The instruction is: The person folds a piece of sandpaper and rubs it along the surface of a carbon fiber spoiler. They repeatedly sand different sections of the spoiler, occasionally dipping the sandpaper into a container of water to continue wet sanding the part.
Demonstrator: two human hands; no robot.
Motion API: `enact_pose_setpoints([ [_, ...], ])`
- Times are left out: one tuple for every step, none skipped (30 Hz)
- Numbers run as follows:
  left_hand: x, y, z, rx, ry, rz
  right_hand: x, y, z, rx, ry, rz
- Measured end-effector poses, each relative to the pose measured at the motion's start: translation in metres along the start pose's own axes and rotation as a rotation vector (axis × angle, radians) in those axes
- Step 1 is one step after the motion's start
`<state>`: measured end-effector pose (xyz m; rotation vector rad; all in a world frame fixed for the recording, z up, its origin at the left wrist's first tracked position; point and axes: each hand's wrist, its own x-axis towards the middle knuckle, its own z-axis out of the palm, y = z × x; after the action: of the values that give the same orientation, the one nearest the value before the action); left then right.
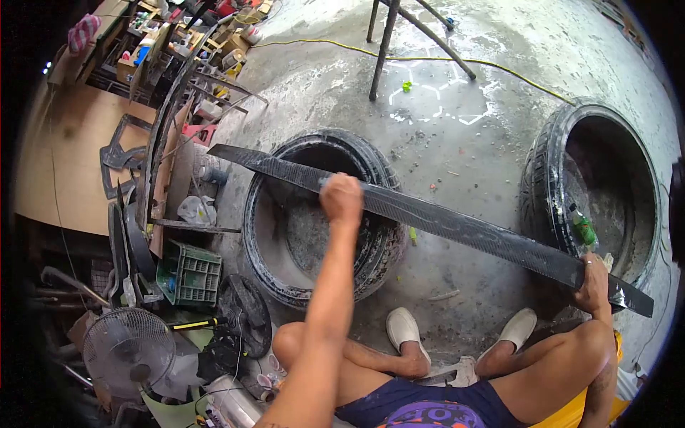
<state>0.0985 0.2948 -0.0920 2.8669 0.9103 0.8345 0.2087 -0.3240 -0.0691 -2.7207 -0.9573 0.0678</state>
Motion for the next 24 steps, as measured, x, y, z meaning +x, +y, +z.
enact_pose_setpoints([
  [-0.015, 0.050, -0.015, -0.132, -0.079, 0.070, 0.003, -0.005, -0.005, -0.013, -0.022, 0.002],
  [-0.035, 0.088, -0.004, -0.234, -0.089, 0.275, 0.004, -0.003, -0.007, -0.023, -0.019, 0.008],
  [-0.057, 0.140, -0.001, -0.467, -0.076, 0.307, 0.002, -0.001, -0.005, -0.008, -0.040, 0.019],
  [-0.074, 0.186, -0.011, -0.493, -0.096, 0.356, 0.002, -0.001, -0.005, 0.010, -0.055, 0.031],
  [-0.083, 0.212, -0.019, -0.518, -0.113, 0.404, 0.002, -0.001, -0.005, 0.015, -0.046, 0.009],
  [-0.081, 0.199, -0.020, -0.524, -0.121, 0.394, 0.001, -0.003, -0.008, 0.009, -0.059, 0.009],
  [-0.064, 0.167, -0.018, -0.513, -0.155, 0.330, 0.004, -0.005, -0.008, 0.007, -0.031, -0.008],
  [-0.045, 0.130, -0.014, -0.503, -0.195, 0.271, 0.002, -0.004, -0.007, 0.007, -0.005, -0.019],
  [-0.023, 0.089, -0.010, -0.333, -0.158, 0.294, 0.001, 0.000, -0.003, -0.013, -0.005, -0.021],
  [-0.007, 0.050, -0.012, -0.302, -0.205, 0.014, 0.000, 0.003, -0.001, -0.015, -0.009, -0.011],
  [0.008, 0.031, -0.018, -0.125, -0.191, -0.107, 0.001, 0.002, -0.002, -0.015, -0.043, 0.011],
  [0.006, 0.036, -0.020, -0.075, -0.103, -0.043, 0.002, 0.000, -0.004, -0.016, -0.074, 0.034],
  [-0.004, 0.056, -0.016, -0.178, -0.112, -0.005, 0.004, -0.005, -0.008, 0.009, -0.057, 0.011],
  [-0.020, 0.087, -0.006, -0.281, -0.118, 0.032, 0.006, -0.004, -0.009, 0.002, -0.058, 0.015],
  [-0.043, 0.127, 0.007, -0.377, -0.202, 0.160, 0.006, -0.003, -0.009, 0.005, -0.077, 0.021],
  [-0.067, 0.187, -0.002, -0.472, -0.121, 0.203, 0.005, -0.002, -0.009, 0.010, -0.098, 0.024],
  [-0.093, 0.231, 0.009, -0.527, -0.098, 0.351, 0.004, -0.002, -0.009, -0.003, -0.106, 0.034],
  [-0.089, 0.243, 0.005, -0.532, -0.081, 0.367, 0.008, -0.002, -0.010, -0.007, -0.083, 0.039],
  [-0.091, 0.253, -0.003, -0.582, -0.133, 0.403, 0.008, -0.003, -0.011, -0.007, -0.087, 0.045],
  [-0.096, 0.257, -0.011, -0.626, -0.198, 0.427, 0.004, -0.003, -0.010, -0.002, -0.108, 0.047],
  [-0.083, 0.217, 0.008, -0.586, -0.224, 0.387, 0.004, -0.003, -0.009, 0.002, -0.110, 0.050],
  [-0.060, 0.173, 0.008, -0.522, -0.219, 0.283, 0.005, -0.003, -0.011, 0.008, -0.127, 0.044],
  [-0.036, 0.126, 0.012, -0.313, -0.255, 0.278, 0.004, -0.003, -0.012, 0.014, -0.145, 0.041],
  [-0.009, 0.110, -0.014, -0.237, -0.381, -0.078, 0.003, -0.002, -0.011, 0.017, -0.148, 0.050],
])
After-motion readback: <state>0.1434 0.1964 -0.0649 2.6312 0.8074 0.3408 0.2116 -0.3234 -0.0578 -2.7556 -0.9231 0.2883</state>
